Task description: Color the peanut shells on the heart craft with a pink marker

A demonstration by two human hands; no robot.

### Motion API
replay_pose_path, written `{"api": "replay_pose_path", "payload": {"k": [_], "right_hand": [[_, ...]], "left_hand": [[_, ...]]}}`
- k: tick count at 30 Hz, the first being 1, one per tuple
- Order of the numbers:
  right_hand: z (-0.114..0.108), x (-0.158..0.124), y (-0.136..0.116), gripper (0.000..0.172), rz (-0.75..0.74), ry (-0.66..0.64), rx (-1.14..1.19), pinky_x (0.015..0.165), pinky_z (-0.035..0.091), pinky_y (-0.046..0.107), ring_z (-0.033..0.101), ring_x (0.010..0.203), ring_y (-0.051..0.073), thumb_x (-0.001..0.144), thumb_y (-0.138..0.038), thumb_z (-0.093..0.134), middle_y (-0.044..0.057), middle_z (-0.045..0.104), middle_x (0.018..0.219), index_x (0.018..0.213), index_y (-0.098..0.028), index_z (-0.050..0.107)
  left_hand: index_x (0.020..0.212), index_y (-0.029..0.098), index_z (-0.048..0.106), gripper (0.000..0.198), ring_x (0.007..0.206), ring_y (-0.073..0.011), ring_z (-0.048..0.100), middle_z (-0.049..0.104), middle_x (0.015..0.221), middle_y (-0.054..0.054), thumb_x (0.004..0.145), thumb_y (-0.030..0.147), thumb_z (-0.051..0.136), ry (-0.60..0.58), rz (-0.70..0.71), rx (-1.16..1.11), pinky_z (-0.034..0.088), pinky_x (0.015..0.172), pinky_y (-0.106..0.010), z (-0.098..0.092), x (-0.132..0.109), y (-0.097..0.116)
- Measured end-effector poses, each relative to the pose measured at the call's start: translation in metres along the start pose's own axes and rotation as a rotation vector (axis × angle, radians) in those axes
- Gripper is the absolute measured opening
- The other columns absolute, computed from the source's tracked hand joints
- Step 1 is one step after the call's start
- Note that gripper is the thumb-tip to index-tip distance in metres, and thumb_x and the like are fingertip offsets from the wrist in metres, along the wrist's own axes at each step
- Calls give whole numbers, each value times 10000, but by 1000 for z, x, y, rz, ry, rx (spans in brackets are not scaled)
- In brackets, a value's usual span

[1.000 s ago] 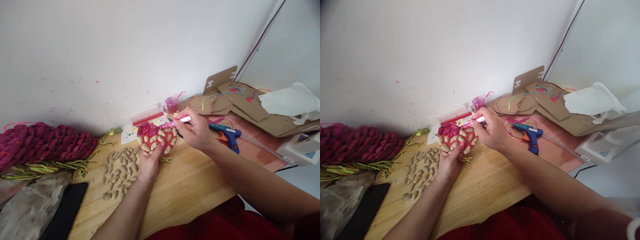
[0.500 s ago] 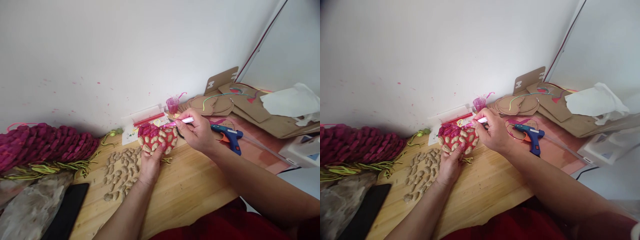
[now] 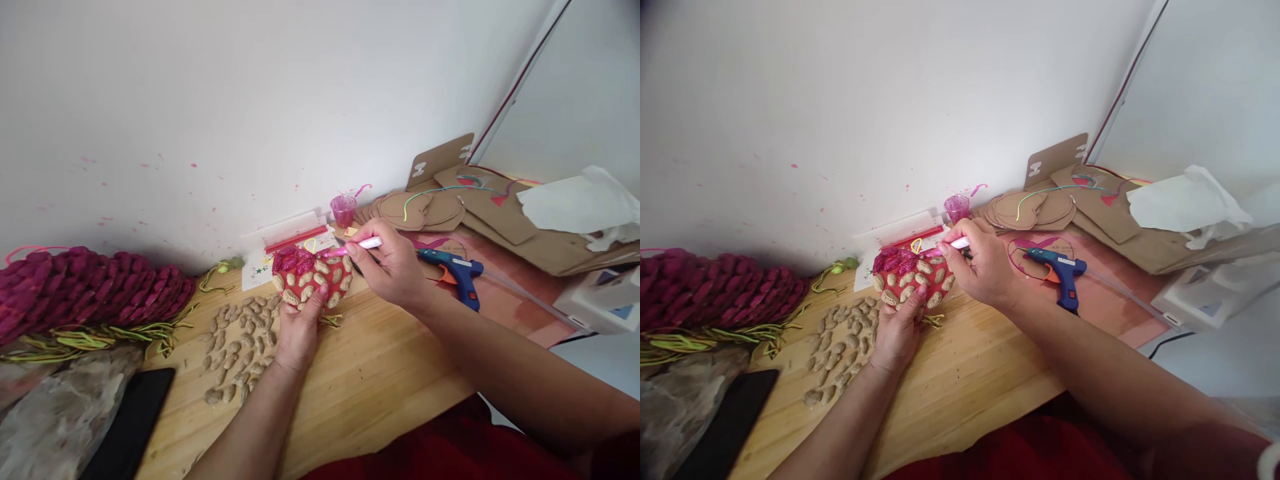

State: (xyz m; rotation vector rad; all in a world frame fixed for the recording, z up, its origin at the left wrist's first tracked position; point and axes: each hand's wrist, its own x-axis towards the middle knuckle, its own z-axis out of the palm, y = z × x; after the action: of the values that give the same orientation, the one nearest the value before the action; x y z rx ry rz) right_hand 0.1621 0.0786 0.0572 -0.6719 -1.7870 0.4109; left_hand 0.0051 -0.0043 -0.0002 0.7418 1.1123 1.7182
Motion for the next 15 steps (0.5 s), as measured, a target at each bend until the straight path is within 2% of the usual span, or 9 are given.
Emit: {"api": "replay_pose_path", "payload": {"k": [3, 7, 11, 15], "right_hand": [[1, 0, 1, 93, -3, 7, 19, 764, 481, 363, 616, 809, 203, 983, -268, 639, 24, 657, 822, 912, -239, 585], [1, -1, 2, 72, -5, 6, 48, 775, 481, 365, 628, 832, 205, 992, -274, 639, 30, 687, 860, 942, -240, 600], [0, -1, 1, 84, -30, -40, 24, 761, 467, 359, 622, 825, 200, 997, -273, 640, 29, 687, 853, 931, -236, 602], [0, 0, 1, 76, -48, -23, 34, 788, 474, 369, 631, 853, 207, 1001, -263, 633, 34, 704, 871, 938, -237, 601]], "left_hand": [[1156, 225, 795, 409, 1205, -280, 738, 816, 1194, -67, 779, 336, 907, -35, -13, -51, 519, 1143, -451, 1, 0, 1], [1086, 222, 803, 388, 1163, -278, 755, 830, 1104, -57, 741, 341, 932, -12, -48, -91, 545, 1111, -440, 2, -1, 3], [995, 221, 796, 407, 1096, -275, 775, 833, 996, -42, 656, 350, 981, 41, -97, -118, 588, 1034, -412, 7, -3, 9], [966, 213, 780, 470, 980, -255, 790, 825, 944, -39, 580, 346, 1013, 73, -128, -144, 616, 921, -370, 12, -4, 15]]}}
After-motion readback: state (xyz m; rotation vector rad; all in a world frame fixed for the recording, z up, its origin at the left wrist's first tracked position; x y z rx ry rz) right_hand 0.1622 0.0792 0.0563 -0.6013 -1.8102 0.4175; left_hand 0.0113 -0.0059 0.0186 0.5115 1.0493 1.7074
